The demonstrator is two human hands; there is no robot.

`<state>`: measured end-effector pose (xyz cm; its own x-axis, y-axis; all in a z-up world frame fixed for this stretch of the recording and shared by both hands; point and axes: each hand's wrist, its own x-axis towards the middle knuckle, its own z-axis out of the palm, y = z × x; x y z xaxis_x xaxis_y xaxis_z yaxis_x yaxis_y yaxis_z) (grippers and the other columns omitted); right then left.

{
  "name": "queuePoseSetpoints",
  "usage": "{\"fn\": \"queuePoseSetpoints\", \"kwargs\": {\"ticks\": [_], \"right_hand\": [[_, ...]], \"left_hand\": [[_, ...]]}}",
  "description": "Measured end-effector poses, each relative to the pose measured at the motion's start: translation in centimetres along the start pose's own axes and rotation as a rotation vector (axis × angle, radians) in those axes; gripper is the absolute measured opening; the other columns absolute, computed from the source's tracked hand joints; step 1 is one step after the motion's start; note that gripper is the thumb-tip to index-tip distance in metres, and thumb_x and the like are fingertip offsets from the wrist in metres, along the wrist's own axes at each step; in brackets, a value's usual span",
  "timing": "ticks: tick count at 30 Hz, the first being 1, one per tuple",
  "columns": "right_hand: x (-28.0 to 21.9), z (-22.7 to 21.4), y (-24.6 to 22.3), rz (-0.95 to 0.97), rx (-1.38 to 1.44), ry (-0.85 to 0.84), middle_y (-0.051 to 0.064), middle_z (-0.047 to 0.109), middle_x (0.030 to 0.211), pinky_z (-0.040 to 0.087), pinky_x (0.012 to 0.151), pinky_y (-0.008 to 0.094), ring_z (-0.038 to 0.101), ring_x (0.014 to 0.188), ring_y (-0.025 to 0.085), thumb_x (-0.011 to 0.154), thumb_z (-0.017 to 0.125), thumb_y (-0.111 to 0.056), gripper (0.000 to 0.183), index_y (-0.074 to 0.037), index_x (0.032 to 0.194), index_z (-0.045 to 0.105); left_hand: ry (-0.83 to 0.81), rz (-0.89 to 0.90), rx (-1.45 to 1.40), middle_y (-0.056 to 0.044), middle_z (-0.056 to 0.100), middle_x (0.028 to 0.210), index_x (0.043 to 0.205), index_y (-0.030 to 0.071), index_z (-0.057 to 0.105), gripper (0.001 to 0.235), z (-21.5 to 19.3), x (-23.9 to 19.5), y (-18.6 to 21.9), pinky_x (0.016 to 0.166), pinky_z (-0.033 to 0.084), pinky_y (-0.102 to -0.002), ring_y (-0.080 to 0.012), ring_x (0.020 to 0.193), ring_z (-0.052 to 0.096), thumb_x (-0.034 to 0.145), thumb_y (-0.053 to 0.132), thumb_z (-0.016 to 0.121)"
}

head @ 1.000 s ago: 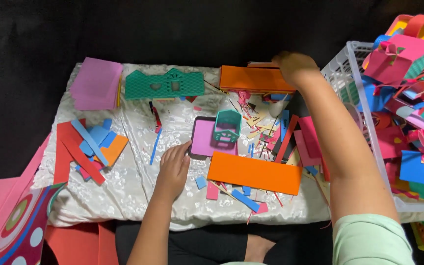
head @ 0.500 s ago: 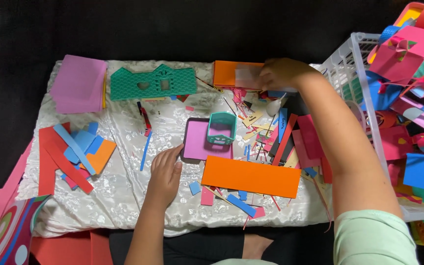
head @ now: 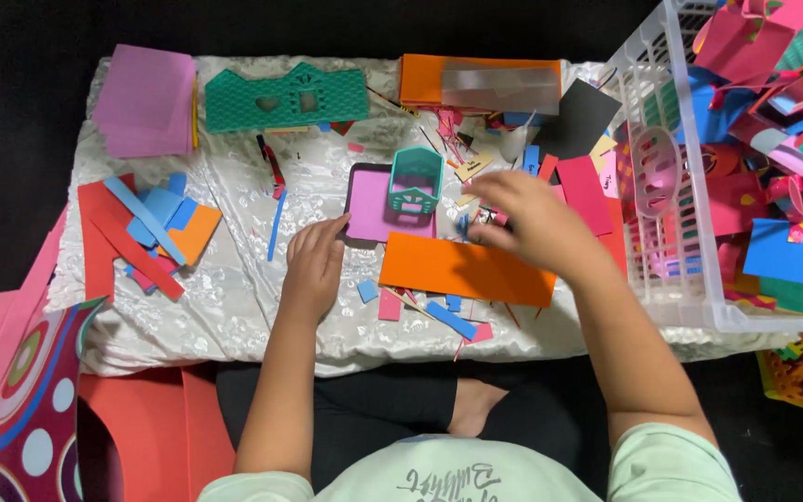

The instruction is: Assembling and decorating small paper or foam structures using glue and scissors

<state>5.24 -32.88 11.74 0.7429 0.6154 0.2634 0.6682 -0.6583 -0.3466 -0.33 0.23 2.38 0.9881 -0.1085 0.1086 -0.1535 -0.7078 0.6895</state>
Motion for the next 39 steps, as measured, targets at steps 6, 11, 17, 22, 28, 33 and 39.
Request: {"fn": "queuePoseSetpoints", "kwargs": {"ticks": [6, 11, 17, 22, 28, 33, 39], "right_hand": [[-4.9, 5.7, -1.6, 0.144, -0.205, -0.270, 0.019, 0.053, 0.144, 0.028, 0.119, 0.063, 0.044, 0.142, 0.040, 0.080, 0.080, -0.053, 0.087, -0.016, 0.151, 0.045], [-6.5, 8.5, -0.9, 0.119, -0.299, -0.186, 0.016, 0.054, 0.143, 0.020, 0.121, 0.064, 0.041, 0.145, 0.035, 0.081, 0.079, -0.050, 0.082, -0.016, 0.149, 0.049], [-6.8, 5.6, -2.5, 0.113, -0.223, -0.072, 0.015, 0.053, 0.143, 0.020, 0.120, 0.066, 0.042, 0.144, 0.036, 0.083, 0.080, -0.039, 0.080, -0.016, 0.152, 0.048], [-7.4, 2.6, -1.8, 0.089, -0.157, 0.146, 0.014, 0.048, 0.151, 0.020, 0.121, 0.060, 0.040, 0.146, 0.034, 0.086, 0.079, -0.041, 0.082, -0.015, 0.155, 0.045], [-7.7, 2.0, -0.8, 0.046, -0.150, 0.289, 0.016, 0.039, 0.162, 0.016, 0.120, 0.060, 0.033, 0.148, 0.040, 0.088, 0.084, -0.020, 0.072, -0.010, 0.150, 0.047], [-7.7, 4.1, -1.2, -0.003, -0.198, 0.181, 0.010, 0.040, 0.163, 0.015, 0.121, 0.060, 0.034, 0.150, 0.037, 0.076, 0.084, -0.015, 0.077, -0.018, 0.145, 0.048], [-8.1, 7.3, -1.1, 0.017, -0.169, 0.088, 0.006, 0.036, 0.165, 0.012, 0.120, 0.065, 0.028, 0.154, 0.033, 0.077, 0.083, -0.017, 0.077, -0.021, 0.146, 0.050]], "left_hand": [[0.063, 0.046, 0.034, -0.011, 0.058, 0.135, 0.150, 0.022, 0.050, 0.053, 1.4, 0.0, -1.5, 0.123, 0.021, -0.049, -0.0296, 0.138, 0.046, 0.112, 0.045, 0.022], [0.091, 0.050, 0.016, -0.011, 0.060, 0.134, 0.149, 0.020, 0.052, 0.056, 1.4, 0.0, -0.9, 0.125, 0.015, -0.049, -0.0287, 0.138, 0.046, 0.112, 0.047, 0.020], [0.112, 0.032, 0.022, -0.011, 0.060, 0.135, 0.148, 0.018, 0.053, 0.059, 1.2, -0.3, -0.2, 0.125, 0.005, -0.052, -0.0282, 0.139, 0.046, 0.112, 0.050, 0.019], [0.096, 0.047, 0.036, -0.011, 0.061, 0.135, 0.150, 0.019, 0.052, 0.058, 1.7, -0.3, -0.7, 0.124, -0.001, -0.056, -0.0284, 0.141, 0.043, 0.112, 0.051, 0.021], [0.043, 0.130, 0.103, -0.009, 0.063, 0.137, 0.152, 0.023, 0.050, 0.059, 1.8, -0.3, -0.4, 0.120, -0.009, -0.061, -0.0253, 0.145, 0.040, 0.110, 0.056, 0.025], [0.179, 0.392, -0.005, -0.001, 0.062, 0.126, 0.146, 0.025, 0.055, 0.060, 2.3, -0.4, -1.1, 0.114, 0.014, -0.050, -0.0222, 0.128, 0.046, 0.104, 0.061, 0.032], [0.054, 0.177, -0.698, -0.010, 0.074, 0.111, 0.139, 0.008, 0.061, 0.035, 5.7, -3.1, 2.2, 0.103, 0.049, -0.045, -0.0216, 0.106, 0.069, 0.109, 0.023, 0.050]]}}
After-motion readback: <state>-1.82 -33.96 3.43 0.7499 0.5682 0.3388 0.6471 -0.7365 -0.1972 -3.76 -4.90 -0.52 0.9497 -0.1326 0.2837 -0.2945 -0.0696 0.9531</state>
